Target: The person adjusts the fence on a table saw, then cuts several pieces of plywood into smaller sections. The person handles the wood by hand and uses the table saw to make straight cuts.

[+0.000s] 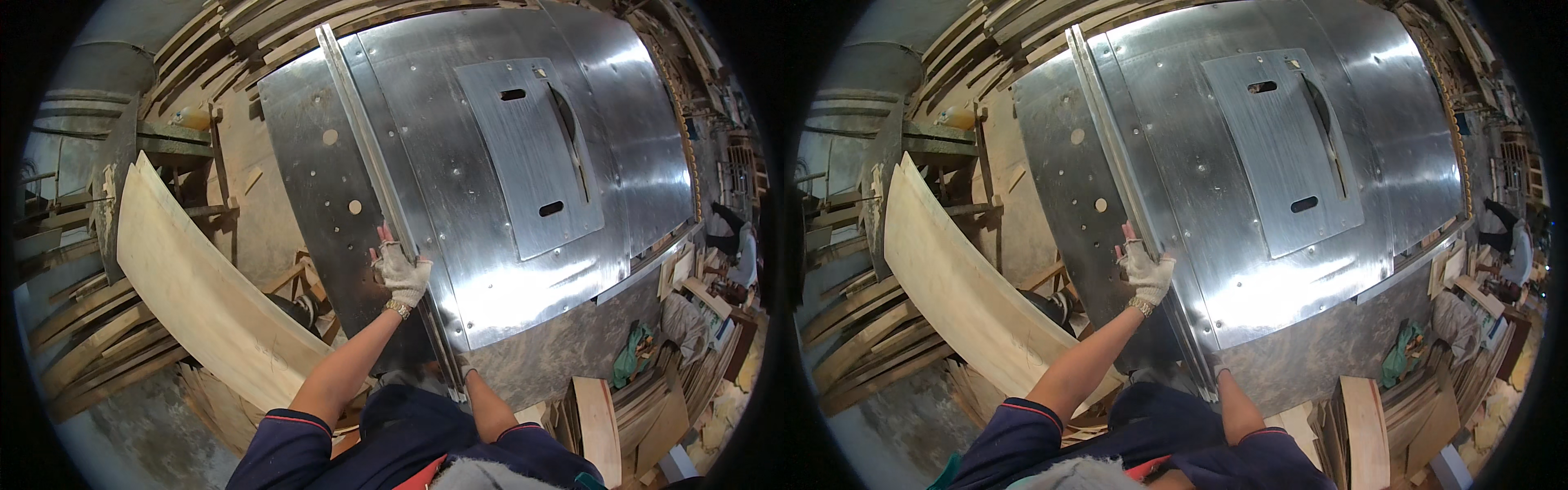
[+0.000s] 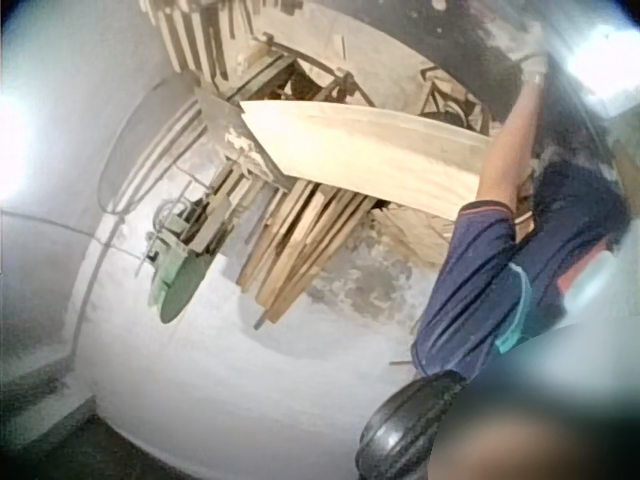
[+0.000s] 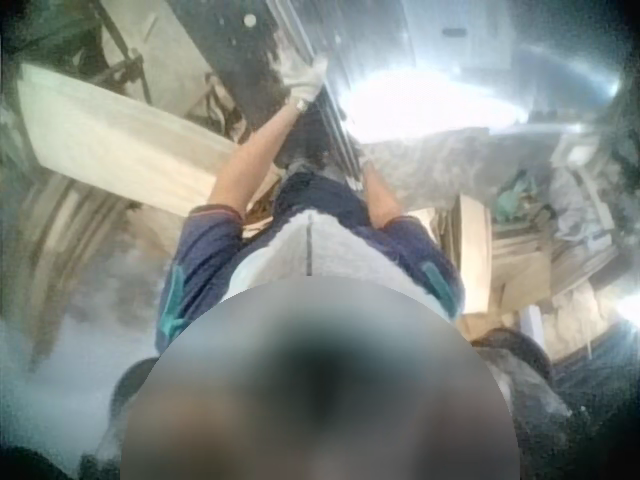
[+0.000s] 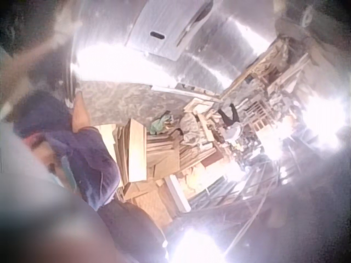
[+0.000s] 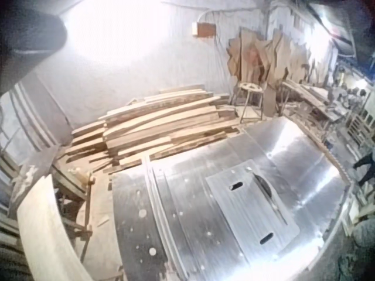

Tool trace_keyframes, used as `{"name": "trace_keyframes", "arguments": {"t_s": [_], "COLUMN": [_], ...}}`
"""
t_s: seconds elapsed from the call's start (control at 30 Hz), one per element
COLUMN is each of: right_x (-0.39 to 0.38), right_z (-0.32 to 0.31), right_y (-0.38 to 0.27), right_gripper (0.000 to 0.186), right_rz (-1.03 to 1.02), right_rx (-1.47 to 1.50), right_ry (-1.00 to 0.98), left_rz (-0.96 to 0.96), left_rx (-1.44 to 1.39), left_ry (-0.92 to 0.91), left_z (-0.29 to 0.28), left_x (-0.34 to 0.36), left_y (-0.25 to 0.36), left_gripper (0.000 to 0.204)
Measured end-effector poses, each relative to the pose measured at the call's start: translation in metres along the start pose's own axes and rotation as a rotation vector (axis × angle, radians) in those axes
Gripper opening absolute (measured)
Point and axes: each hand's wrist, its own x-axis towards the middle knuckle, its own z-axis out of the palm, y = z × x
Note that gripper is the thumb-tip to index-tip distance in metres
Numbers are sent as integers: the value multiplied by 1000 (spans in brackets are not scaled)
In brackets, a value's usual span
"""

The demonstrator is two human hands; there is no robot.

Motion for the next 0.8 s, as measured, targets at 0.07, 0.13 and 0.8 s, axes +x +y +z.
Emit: {"name": "trace_keyframes", "arguments": {"t_s": [0.07, 0.13, 0.8], "right_x": [-4, -12, -110], "right_z": [9, 19, 135], "right_y": [-10, -23, -196], "right_gripper": [53, 53, 91], "right_rz": [-40, -78, -262], "right_rx": [-95, -200, 292], "right_ry": [38, 80, 1306], "left_rz": [18, -3, 8], "left_rx": [3, -8, -47], "left_ry": [12, -10, -172], "left_z": [-1, 0, 10], "left_x": [3, 7, 40], "left_y": [0, 1, -17], "left_gripper": [104, 102, 108]}}
